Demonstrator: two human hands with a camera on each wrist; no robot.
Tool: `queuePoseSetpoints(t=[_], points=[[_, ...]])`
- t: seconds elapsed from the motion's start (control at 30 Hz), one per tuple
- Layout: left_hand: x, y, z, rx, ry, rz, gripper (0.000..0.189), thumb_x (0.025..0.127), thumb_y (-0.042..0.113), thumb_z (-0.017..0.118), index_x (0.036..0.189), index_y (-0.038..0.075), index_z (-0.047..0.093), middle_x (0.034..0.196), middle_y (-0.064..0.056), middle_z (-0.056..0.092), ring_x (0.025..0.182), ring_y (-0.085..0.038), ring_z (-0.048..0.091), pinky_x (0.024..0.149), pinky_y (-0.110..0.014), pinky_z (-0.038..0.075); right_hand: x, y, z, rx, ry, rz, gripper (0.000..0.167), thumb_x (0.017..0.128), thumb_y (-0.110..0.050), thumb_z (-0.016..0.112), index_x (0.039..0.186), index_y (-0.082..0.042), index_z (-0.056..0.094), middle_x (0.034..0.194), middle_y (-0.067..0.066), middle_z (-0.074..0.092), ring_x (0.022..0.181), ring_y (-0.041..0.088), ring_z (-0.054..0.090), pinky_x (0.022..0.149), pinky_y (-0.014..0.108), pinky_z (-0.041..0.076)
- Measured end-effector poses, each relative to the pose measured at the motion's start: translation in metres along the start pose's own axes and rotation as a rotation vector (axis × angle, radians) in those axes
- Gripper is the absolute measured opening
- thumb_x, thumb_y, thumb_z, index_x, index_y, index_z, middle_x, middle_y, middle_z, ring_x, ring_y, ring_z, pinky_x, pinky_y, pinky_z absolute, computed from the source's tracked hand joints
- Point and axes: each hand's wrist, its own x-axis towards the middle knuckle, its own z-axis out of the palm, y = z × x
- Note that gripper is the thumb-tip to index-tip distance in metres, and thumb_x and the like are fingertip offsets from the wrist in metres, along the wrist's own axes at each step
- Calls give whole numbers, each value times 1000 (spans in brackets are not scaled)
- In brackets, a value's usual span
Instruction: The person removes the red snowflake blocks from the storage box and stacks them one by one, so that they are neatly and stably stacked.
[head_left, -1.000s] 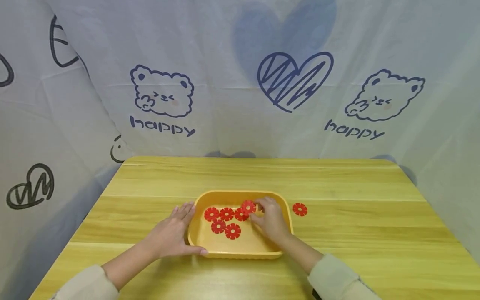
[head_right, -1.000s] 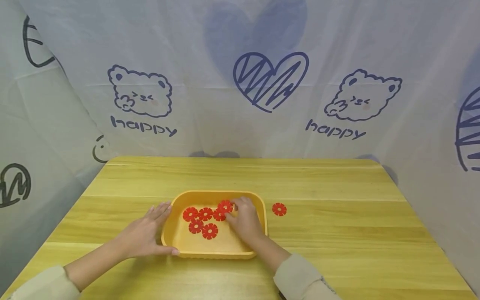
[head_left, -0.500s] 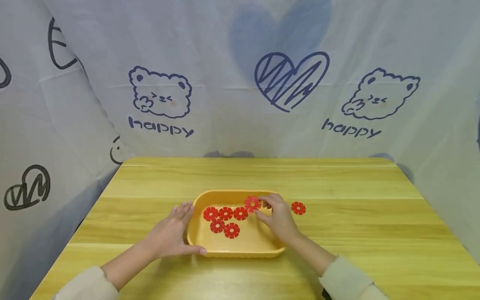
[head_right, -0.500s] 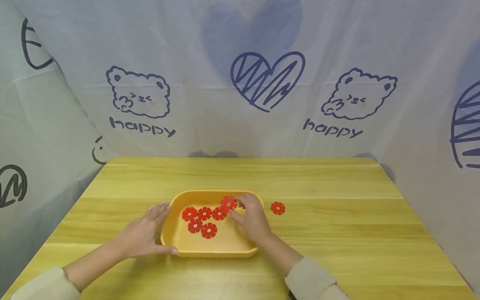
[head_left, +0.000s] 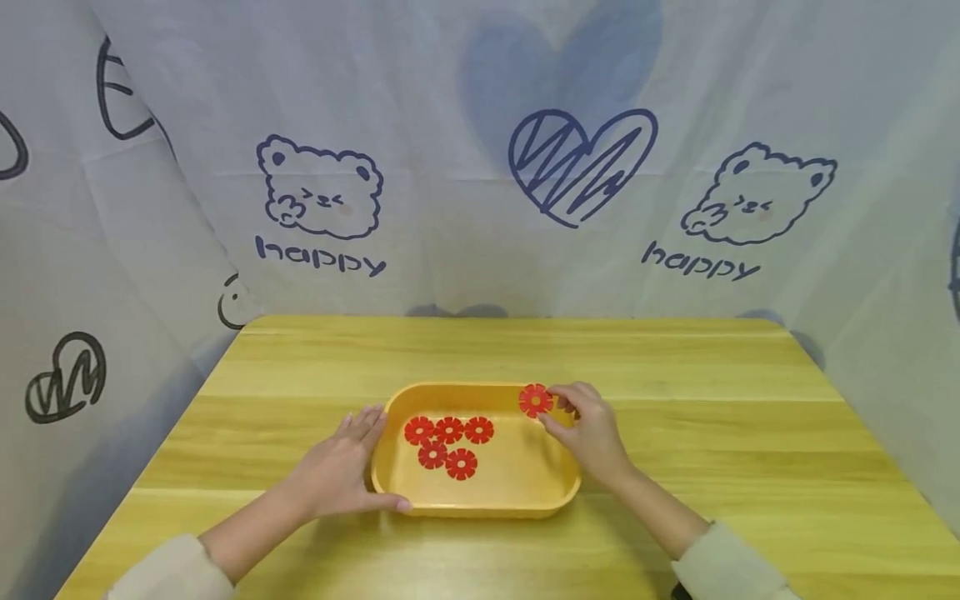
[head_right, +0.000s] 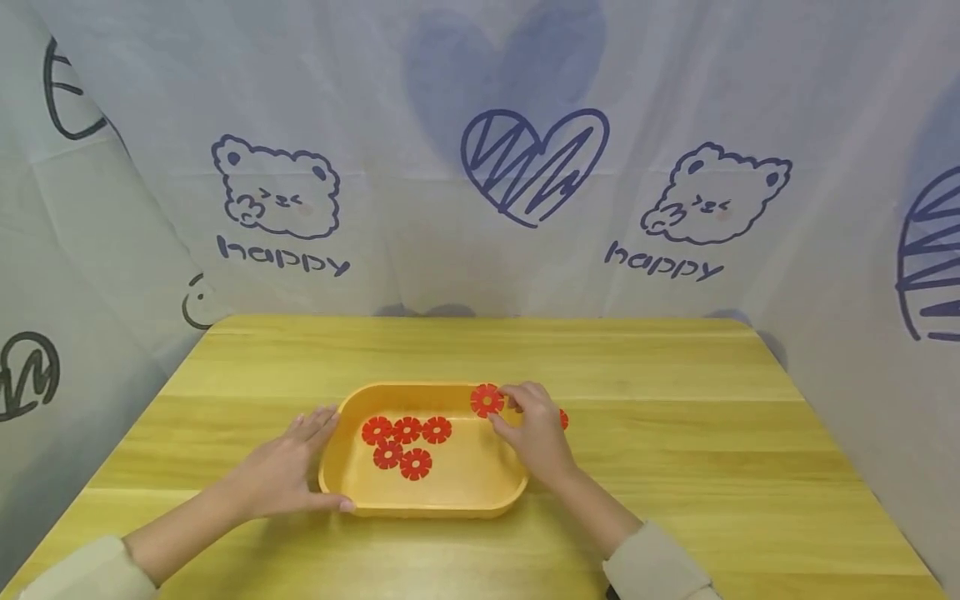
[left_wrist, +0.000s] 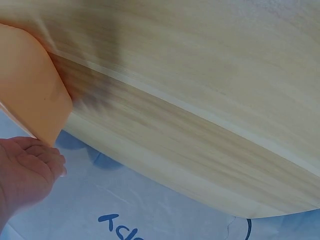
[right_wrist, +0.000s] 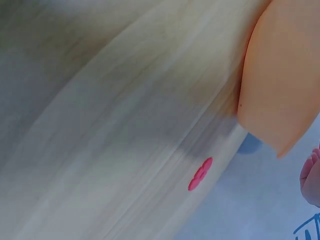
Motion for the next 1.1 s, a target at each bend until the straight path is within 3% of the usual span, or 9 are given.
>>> queuePoseSetpoints(t=[0.53,0.9,1.1], points=[[0,-1,1,-23,-4,-16,119,64,80,55,137,-11,35,145,-28,31,134,-41,33,107,-49,36,-1,21,-20,-19,54,21,29,65,2,80,92,5,67,71,10,58,63,21,52,50,19,45],[1,0,0,-9,1,-2,118,65,81,54,136,-11,36,145,-28,32,133,-41,34,107,-48,36,-8,38,-31,-53,68,81,28,66,4,78,91,6,67,70,12,59,63,22,52,52,28,49],[0,-1,0,-16,-2,-9,119,64,81,54,136,-11,36,144,-28,32,133,-41,34,106,-49,37,-11,48,-32,-72,76,107,28,65,4,79,91,7,67,70,12,59,64,12,49,53,25,49]])
